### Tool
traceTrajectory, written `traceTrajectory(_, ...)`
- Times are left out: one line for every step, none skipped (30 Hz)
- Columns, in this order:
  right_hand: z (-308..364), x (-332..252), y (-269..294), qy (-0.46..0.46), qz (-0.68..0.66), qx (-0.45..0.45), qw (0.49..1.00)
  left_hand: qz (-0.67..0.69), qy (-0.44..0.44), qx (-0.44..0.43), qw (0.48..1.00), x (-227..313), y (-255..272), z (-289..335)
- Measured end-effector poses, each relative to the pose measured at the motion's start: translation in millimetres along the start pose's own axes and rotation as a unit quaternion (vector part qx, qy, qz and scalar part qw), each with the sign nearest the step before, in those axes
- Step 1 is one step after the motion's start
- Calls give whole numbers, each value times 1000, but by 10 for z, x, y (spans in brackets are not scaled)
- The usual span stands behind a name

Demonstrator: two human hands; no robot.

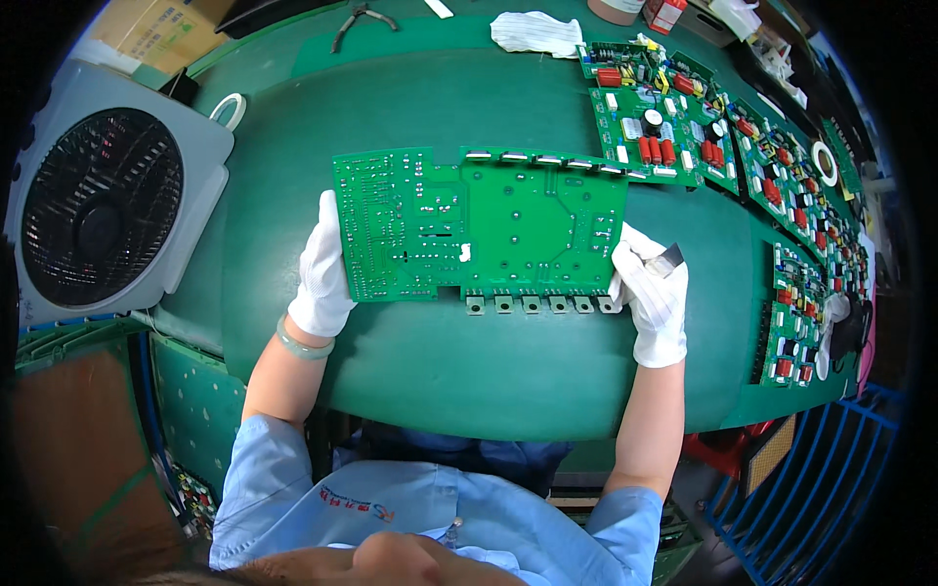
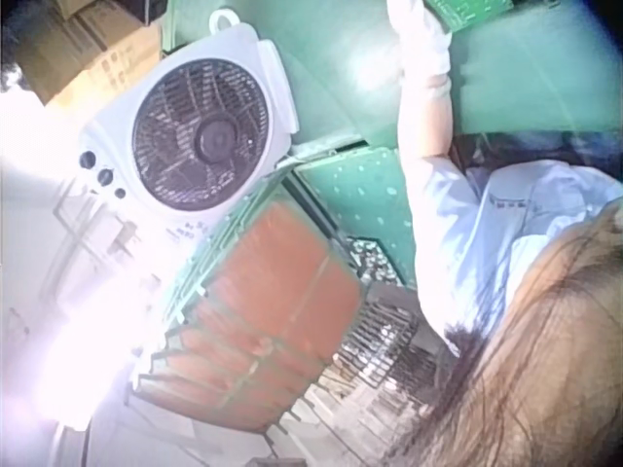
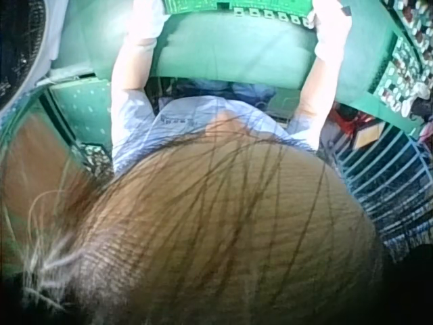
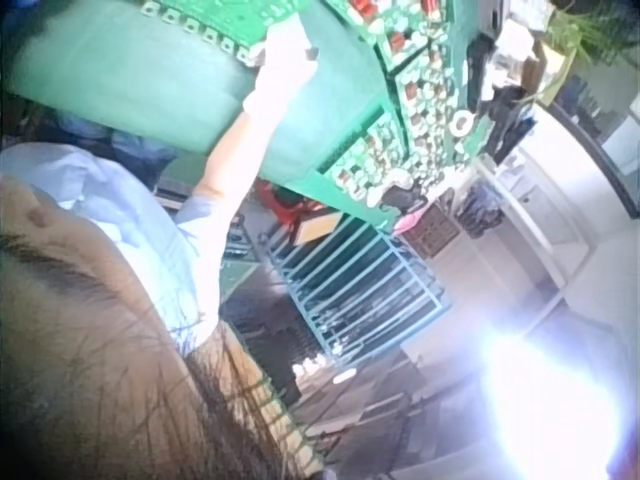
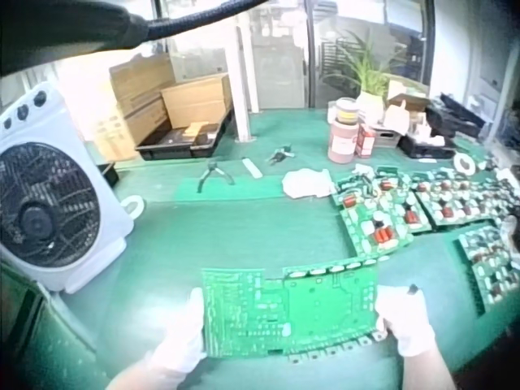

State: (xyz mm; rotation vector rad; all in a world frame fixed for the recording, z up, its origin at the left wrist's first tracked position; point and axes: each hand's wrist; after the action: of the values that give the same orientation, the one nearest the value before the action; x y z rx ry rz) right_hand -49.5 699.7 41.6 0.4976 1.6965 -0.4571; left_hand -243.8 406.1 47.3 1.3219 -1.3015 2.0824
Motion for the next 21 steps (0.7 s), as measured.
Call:
traceTrajectory(-7,10,2,-1,-1,2,1000,-24,-4,6,1000,-9,11,3)
traceTrajectory(-14,18,7,-1,-2,4,1000,-48,-8,12,999,-15,15,6)
traceTrajectory(-18,24,9,-4,-1,8,1000,-38,-9,14,999,-23,8,5)
traceTrajectory(-13,24,12,-8,1,10,1000,-27,-10,17,999,-33,-6,-1)
traceTrajectory(-11,25,12,-13,2,11,1000,-17,-11,19,1000,-40,-20,-1)
traceTrajectory(-11,16,19,-17,5,11,1000,-27,-21,29,999,-43,-34,-7)
traceTrajectory(-11,11,26,-22,7,11,1000,-36,-31,38,998,-44,-48,-11)
traceTrajectory(-11,27,31,-17,1,10,1000,-46,-42,48,997,-41,-59,-12)
traceTrajectory(-11,55,31,-13,-5,9,1000,-44,-37,38,998,-24,-68,-13)
traceTrajectory(-14,64,32,-11,-4,10,1000,-43,-33,28,998,-1,-80,-12)
traceTrajectory(-12,62,42,-8,-1,12,1000,-41,-29,18,999,11,-83,-11)
traceTrajectory(-7,59,35,-8,4,15,1000,-44,-27,5,999,13,-56,-4)
traceTrajectory(-3,58,28,-7,5,17,1000,-47,-26,-7,999,0,-18,-7)
traceTrajectory(2,55,27,-7,7,20,1000,-49,-24,-19,998,-11,10,-6)
traceTrajectory(3,53,23,-4,7,22,1000,-26,-26,-23,999,-22,13,-5)
traceTrajectory(2,43,14,-5,8,22,1000,-3,-28,-27,999,-40,-1,-13)
traceTrajectory(0,37,0,-6,7,22,1000,20,-29,-30,999,-49,0,-12)
traceTrajectory(1,4,4,-9,12,21,1000,11,-35,-33,999,-54,13,-17)
traceTrajectory(-4,-7,2,-12,16,20,1000,32,-29,-43,998,-53,26,-11)
traceTrajectory(-12,8,-5,-6,20,16,1000,52,-22,-53,997,-49,37,-2)
traceTrajectory(-14,4,5,-9,20,11,1000,76,-16,-68,995,-58,44,-11)
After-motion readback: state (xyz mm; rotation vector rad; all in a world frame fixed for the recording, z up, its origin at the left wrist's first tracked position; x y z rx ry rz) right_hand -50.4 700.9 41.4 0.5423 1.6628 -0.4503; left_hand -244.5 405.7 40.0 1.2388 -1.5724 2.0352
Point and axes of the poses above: each hand's wrist, its own z-axis away from the middle knuckle, its own y-axis out of the back of the hand, x = y × z, and after that the axes turned 12 degrees about y, right-handed
